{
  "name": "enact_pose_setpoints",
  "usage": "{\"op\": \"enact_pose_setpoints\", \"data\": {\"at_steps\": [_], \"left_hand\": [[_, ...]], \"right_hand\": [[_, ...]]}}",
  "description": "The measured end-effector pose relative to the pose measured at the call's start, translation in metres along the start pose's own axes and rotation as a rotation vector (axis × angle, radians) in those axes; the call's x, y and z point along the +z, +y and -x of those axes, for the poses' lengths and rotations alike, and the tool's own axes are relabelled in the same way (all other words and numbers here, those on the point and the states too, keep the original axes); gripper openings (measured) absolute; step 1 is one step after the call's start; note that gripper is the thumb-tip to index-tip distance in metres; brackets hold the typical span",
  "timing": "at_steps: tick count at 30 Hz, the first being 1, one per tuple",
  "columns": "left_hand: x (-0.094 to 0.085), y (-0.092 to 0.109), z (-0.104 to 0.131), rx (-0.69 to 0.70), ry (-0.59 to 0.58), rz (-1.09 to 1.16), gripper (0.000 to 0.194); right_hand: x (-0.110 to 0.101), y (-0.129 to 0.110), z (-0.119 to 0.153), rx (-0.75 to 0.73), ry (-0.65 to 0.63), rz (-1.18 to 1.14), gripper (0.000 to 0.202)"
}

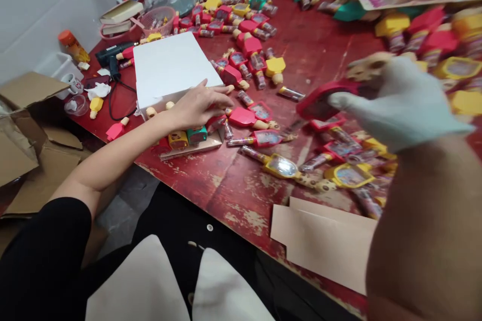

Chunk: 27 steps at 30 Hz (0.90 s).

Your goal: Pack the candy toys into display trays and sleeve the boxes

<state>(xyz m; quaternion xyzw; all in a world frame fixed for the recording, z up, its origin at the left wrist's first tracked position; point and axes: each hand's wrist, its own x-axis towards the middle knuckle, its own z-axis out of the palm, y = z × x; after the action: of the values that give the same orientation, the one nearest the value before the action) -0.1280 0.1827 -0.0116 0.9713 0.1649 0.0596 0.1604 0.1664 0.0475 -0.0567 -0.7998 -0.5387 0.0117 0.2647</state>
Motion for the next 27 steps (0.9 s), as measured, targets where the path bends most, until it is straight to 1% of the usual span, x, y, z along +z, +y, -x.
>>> {"op": "enact_pose_setpoints", "data": {"at_steps": [2, 3, 4, 6, 8, 10, 12, 16, 18, 20, 22, 24, 26, 27], "left_hand": [[0.003, -0.001, -0.001, -0.007, -0.006, -0.001, 0.034], [0.004, -0.002, -0.002, -0.005, -0.010, -0.005, 0.034], [0.004, -0.003, -0.002, 0.000, -0.013, -0.009, 0.034], [0.005, -0.005, -0.003, 0.008, -0.009, -0.014, 0.036], [0.005, -0.005, -0.003, 0.013, -0.009, -0.019, 0.037], [0.004, -0.004, -0.002, 0.015, -0.016, -0.022, 0.037], [0.002, -0.001, -0.001, 0.024, -0.025, -0.018, 0.037], [0.000, 0.003, 0.001, 0.030, -0.015, 0.011, 0.039], [0.000, 0.000, 0.001, 0.018, -0.004, 0.022, 0.039], [0.001, -0.004, 0.000, 0.015, 0.009, 0.031, 0.039], [0.000, -0.006, -0.002, 0.034, 0.022, 0.047, 0.039], [-0.005, 0.001, -0.002, 0.056, 0.037, 0.071, 0.039], [-0.014, 0.010, 0.003, 0.065, 0.062, 0.098, 0.039], [-0.018, 0.011, 0.006, 0.060, 0.076, 0.110, 0.039]], "right_hand": [[0.007, -0.016, 0.020, -0.046, 0.056, -0.361, 0.042], [0.014, -0.028, 0.030, -0.078, 0.042, -0.507, 0.036], [0.023, -0.042, 0.040, -0.112, 0.007, -0.595, 0.029], [0.043, -0.067, 0.055, -0.113, -0.060, -0.677, 0.023], [0.060, -0.083, 0.063, -0.092, -0.086, -0.688, 0.024], [0.067, -0.089, 0.063, -0.110, -0.090, -0.649, 0.023], [0.063, -0.091, 0.059, -0.170, -0.126, -0.580, 0.026], [0.048, -0.095, 0.046, -0.328, -0.291, -0.485, 0.028], [0.050, -0.096, 0.041, -0.381, -0.358, -0.485, 0.028], [0.060, -0.094, 0.036, -0.363, -0.358, -0.492, 0.031], [0.068, -0.092, 0.033, -0.309, -0.305, -0.517, 0.037], [0.067, -0.094, 0.034, -0.262, -0.268, -0.563, 0.044], [0.058, -0.101, 0.036, -0.251, -0.313, -0.579, 0.050], [0.055, -0.106, 0.035, -0.285, -0.395, -0.546, 0.054]]}}
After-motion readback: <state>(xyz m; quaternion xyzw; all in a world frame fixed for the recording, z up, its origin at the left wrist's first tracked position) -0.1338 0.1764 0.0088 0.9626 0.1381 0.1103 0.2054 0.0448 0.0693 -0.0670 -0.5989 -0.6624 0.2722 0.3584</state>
